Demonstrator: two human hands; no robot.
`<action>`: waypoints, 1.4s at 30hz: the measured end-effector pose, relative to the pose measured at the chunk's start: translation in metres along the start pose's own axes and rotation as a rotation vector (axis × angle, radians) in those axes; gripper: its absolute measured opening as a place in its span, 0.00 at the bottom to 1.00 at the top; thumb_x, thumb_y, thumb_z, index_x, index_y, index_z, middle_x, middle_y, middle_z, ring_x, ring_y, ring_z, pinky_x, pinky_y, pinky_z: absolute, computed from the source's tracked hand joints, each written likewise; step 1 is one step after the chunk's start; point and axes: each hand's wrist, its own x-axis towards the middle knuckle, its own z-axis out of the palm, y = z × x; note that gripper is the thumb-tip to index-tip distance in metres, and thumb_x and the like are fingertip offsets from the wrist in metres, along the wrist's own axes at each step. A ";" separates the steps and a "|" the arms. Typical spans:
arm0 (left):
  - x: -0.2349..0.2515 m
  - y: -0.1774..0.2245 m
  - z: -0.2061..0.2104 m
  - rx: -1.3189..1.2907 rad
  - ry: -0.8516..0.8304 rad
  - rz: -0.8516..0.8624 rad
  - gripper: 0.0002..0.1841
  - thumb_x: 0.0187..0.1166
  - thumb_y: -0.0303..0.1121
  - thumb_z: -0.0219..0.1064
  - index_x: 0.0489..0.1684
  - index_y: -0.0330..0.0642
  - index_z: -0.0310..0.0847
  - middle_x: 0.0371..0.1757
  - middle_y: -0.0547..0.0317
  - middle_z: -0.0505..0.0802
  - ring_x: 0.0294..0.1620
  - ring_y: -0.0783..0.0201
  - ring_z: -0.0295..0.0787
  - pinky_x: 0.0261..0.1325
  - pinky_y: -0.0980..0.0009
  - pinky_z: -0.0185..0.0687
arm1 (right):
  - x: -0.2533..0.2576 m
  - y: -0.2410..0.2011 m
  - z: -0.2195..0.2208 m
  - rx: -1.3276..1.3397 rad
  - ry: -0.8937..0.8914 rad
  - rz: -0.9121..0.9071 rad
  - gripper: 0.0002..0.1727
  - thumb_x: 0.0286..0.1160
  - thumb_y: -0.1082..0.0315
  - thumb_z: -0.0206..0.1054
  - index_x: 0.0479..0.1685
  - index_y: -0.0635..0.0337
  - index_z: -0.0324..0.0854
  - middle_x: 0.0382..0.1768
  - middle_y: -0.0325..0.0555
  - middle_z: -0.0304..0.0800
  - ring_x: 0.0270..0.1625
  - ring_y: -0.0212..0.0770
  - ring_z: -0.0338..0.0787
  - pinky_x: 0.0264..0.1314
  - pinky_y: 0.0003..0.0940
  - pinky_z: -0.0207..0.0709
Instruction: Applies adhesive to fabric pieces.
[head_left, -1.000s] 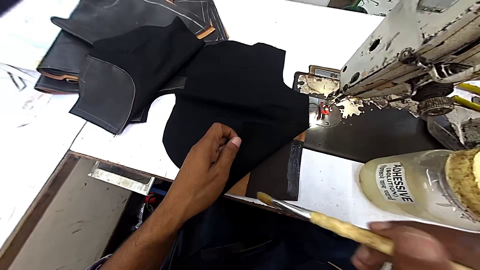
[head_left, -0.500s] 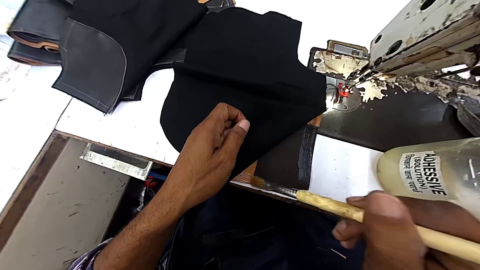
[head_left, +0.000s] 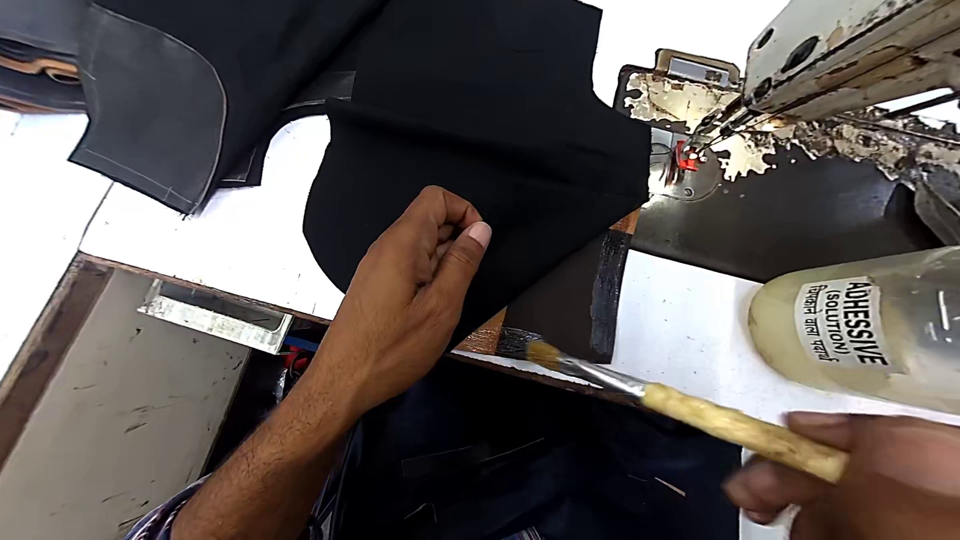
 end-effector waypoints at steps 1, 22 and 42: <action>0.000 0.000 0.000 0.003 0.006 -0.004 0.08 0.92 0.41 0.55 0.52 0.50 0.77 0.24 0.68 0.82 0.17 0.72 0.73 0.17 0.79 0.64 | 0.000 -0.001 0.010 0.016 0.028 -0.013 0.08 0.83 0.59 0.69 0.36 0.50 0.85 0.28 0.30 0.93 0.25 0.26 0.92 0.21 0.20 0.87; -0.003 -0.002 0.002 0.084 0.046 -0.016 0.09 0.90 0.45 0.55 0.51 0.56 0.78 0.22 0.69 0.80 0.13 0.69 0.69 0.13 0.75 0.62 | 0.007 0.035 -0.023 -0.221 0.096 -0.055 0.11 0.84 0.53 0.67 0.37 0.47 0.85 0.25 0.28 0.91 0.22 0.25 0.89 0.19 0.20 0.83; -0.001 -0.012 0.007 0.057 0.083 0.012 0.10 0.88 0.48 0.55 0.48 0.57 0.78 0.20 0.72 0.80 0.14 0.72 0.71 0.14 0.77 0.64 | 0.045 0.045 0.004 -0.483 0.096 -0.329 0.15 0.86 0.57 0.66 0.51 0.60 0.89 0.39 0.43 0.93 0.41 0.26 0.90 0.42 0.19 0.83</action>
